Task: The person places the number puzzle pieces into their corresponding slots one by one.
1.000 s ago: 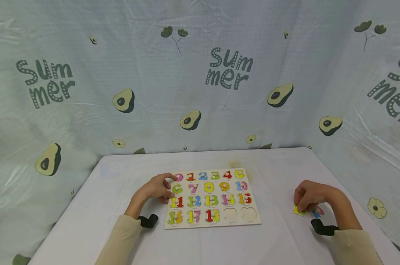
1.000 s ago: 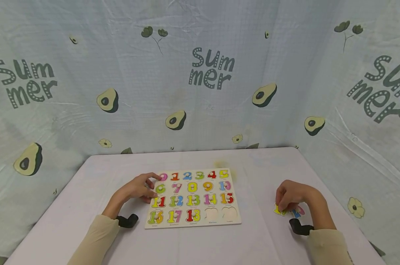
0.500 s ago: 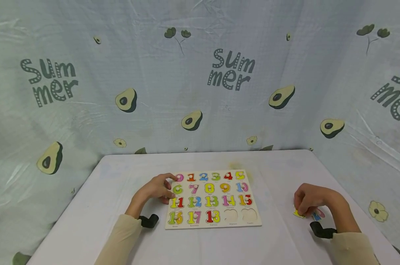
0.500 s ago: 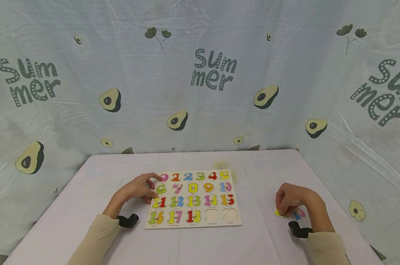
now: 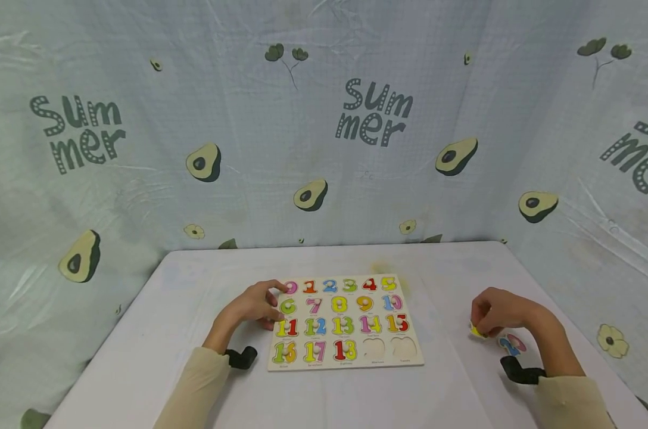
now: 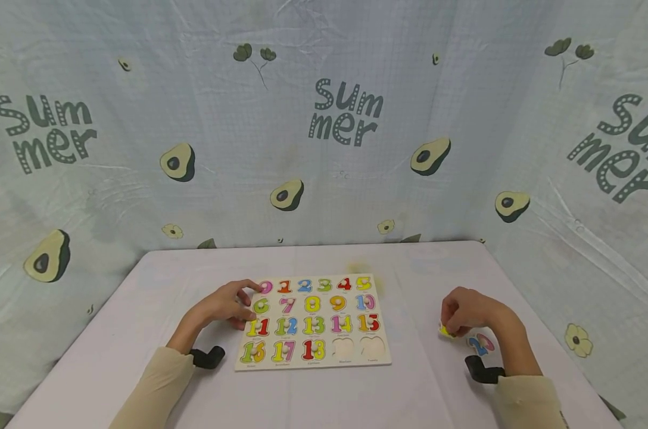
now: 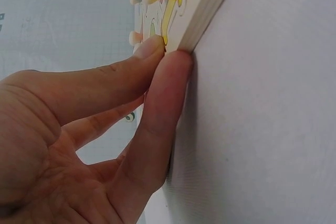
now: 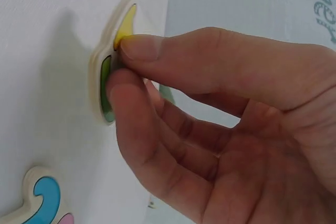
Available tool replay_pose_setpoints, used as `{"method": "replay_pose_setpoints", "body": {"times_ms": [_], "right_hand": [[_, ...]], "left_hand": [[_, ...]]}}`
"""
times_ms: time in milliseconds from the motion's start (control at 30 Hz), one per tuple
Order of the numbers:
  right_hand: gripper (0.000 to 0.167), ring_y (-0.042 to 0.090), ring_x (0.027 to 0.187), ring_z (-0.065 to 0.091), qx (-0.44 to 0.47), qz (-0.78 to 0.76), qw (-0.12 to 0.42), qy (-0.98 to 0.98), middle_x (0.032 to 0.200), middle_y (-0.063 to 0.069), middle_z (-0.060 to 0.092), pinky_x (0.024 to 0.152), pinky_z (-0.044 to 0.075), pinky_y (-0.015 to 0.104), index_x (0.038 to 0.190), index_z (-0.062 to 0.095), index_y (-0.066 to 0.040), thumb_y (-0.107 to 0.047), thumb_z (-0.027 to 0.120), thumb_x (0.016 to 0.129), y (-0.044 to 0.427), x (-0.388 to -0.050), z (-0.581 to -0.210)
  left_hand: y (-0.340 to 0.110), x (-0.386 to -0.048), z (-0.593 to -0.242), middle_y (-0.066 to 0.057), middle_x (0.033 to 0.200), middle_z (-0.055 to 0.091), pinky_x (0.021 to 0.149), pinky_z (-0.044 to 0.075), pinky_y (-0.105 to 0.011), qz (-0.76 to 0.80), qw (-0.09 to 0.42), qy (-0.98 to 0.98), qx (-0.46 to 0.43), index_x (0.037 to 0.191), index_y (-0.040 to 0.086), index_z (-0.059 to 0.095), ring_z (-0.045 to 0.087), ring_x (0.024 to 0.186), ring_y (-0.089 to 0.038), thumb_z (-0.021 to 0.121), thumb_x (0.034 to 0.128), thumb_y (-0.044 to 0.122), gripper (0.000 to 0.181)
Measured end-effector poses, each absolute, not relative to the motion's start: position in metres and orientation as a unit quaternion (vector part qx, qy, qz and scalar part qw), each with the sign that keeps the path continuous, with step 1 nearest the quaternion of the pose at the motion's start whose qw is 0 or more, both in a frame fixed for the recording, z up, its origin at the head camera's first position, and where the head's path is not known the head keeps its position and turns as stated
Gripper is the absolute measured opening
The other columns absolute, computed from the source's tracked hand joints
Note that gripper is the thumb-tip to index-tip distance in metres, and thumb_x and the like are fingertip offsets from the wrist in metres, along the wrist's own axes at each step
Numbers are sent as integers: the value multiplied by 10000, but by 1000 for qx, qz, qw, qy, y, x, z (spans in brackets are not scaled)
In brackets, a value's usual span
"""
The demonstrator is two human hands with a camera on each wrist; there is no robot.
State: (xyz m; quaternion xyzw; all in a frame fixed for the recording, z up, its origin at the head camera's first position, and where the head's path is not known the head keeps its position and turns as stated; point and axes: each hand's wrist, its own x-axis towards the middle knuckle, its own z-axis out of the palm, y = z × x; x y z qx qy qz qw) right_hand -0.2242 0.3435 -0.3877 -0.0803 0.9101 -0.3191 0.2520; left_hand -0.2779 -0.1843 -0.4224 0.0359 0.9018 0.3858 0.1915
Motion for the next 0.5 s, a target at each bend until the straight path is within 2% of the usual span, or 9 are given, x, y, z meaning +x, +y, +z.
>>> {"method": "replay_pose_setpoints", "body": {"times_ms": [233,500], "right_hand": [[97,203,739,609,-85,-304,216,924,838,61,623,708,586,339,884,651,-24,0,721,821,331,-225,-381],[102,170,719,598,-90,-269,146,948,833,40,626,661,561,296,913,677,-65,-69,758,852,317,-229,-383]], "left_hand": [[-185,-278,-421,-131,1031,573,589,583,-264,388,192,901,35,1400,144,598,611,632,-184,820,844,28,609],[-185,-277,-421,-129,1024,568,583,577,-257,389,195,900,37,1399,144,599,604,633,-180,820,842,26,610]]}}
